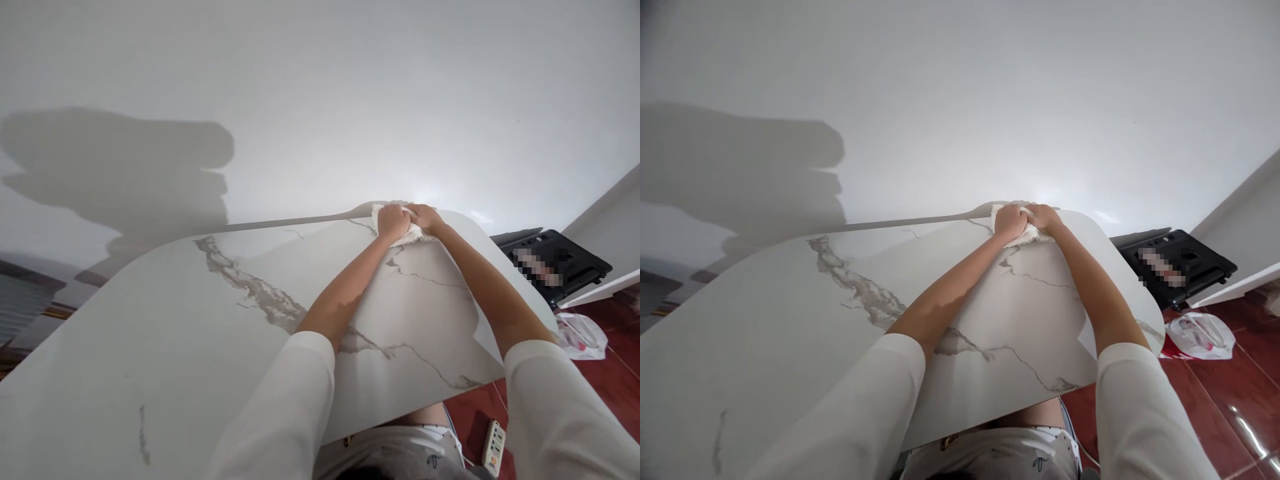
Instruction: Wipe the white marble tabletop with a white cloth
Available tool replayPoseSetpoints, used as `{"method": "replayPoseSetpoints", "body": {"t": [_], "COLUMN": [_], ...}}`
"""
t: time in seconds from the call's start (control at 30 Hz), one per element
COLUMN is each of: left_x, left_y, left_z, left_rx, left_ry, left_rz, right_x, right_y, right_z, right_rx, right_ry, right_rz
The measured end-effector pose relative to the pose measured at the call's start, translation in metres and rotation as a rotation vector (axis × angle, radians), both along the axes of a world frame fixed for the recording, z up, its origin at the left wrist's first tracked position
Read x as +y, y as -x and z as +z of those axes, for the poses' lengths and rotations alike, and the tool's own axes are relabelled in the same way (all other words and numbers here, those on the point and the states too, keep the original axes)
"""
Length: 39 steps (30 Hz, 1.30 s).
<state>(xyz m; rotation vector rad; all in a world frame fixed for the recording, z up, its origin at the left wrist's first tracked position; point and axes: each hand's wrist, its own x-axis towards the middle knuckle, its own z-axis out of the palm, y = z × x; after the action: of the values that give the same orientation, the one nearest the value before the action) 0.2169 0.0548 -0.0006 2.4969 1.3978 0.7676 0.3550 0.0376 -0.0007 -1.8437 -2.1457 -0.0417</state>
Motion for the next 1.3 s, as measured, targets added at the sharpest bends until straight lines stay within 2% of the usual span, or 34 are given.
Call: {"method": "replayPoseSetpoints", "body": {"t": [0.17, 0.4, 0.6, 0.8, 0.93, 1.13, 1.3], "left_x": [-0.011, -0.061, -0.128, -0.21, -0.25, -0.278, -0.28], "left_y": [0.005, 0.027, 0.057, 0.09, 0.103, 0.086, 0.058], "left_z": [0.001, 0.001, 0.004, 0.006, 0.005, 0.014, 0.022], "left_rx": [-0.005, 0.038, 0.082, 0.061, -0.03, -0.094, -0.069], "left_ry": [-0.013, -0.037, 0.012, 0.183, 0.31, 0.444, 0.506], "left_rz": [-0.017, -0.046, -0.073, -0.088, -0.084, -0.068, -0.15], "right_x": [-0.009, -0.057, -0.125, -0.203, -0.246, -0.272, -0.274], "right_y": [0.003, 0.021, 0.044, 0.067, 0.075, 0.051, 0.013], "right_z": [0.0, -0.004, -0.007, -0.005, -0.003, -0.006, -0.009], "right_rx": [-0.057, -0.109, -0.091, -0.088, -0.058, 0.015, 0.048], "right_ry": [-0.031, -0.002, 0.038, 0.074, 0.098, 0.085, 0.072], "right_rz": [0.079, 0.11, 0.121, 0.191, 0.247, 0.288, 0.265]}}
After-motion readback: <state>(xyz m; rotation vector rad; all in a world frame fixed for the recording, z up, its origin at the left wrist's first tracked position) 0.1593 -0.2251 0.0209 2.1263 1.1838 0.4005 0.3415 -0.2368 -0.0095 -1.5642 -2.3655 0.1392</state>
